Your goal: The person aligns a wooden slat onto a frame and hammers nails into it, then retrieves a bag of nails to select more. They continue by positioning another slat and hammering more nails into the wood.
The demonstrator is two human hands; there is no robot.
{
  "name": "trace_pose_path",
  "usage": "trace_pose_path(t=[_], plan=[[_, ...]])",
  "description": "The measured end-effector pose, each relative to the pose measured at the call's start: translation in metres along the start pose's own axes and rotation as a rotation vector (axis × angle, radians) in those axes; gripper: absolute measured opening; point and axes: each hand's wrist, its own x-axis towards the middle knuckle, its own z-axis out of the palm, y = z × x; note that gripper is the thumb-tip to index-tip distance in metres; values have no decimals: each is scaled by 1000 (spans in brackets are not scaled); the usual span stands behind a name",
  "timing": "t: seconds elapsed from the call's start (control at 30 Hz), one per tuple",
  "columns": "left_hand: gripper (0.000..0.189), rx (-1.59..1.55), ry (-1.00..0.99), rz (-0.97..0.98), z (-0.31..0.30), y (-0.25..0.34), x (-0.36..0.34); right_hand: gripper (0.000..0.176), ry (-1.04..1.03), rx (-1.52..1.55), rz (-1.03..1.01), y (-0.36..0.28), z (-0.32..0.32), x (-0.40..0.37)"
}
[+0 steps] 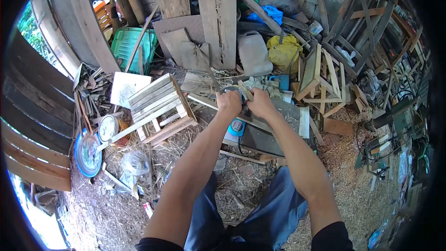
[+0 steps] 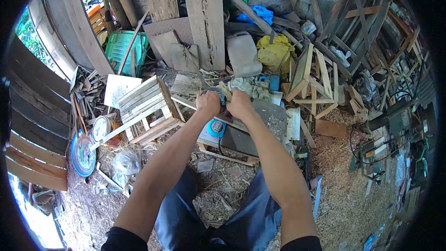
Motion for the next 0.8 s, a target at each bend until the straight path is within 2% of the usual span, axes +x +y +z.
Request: trace_pose_path(t=[0.07, 0.2, 0.37, 0.47, 0.53, 0.6, 0.63, 0.67, 0.73, 0.8], plan=[[20, 20, -60, -39, -1, 5, 0, 33, -1, 11, 4, 1, -6, -4], [19, 64, -39, -14, 0, 8, 0, 36, 3, 10, 9, -2, -19, -11], [17, 164, -2, 93, -1, 13, -5, 38, 18, 20, 6, 2, -25, -18], [18, 72, 20, 155, -6, 4, -9, 38, -13, 26, 51, -1, -32, -22], [16, 57, 6, 127, -3, -2, -4, 39, -18, 62, 21, 0, -38, -26], [22, -173, 22, 35, -3, -8, -1, 39, -11, 62, 57, -1, -45, -29], [28, -286, 23, 71, -6, -11, 2, 39, -21, 61, 90, -2, -48, -31], [28, -284, 27, 78, -9, -15, 4, 39, -12, 61, 90, 0, -49, -32], [26, -571, -31, 194, -20, -18, 4, 38, 19, 48, 43, 5, -49, -34], [24, -664, -95, 141, -19, -22, 1, 38, -1, 95, 79, 9, -50, -35]])
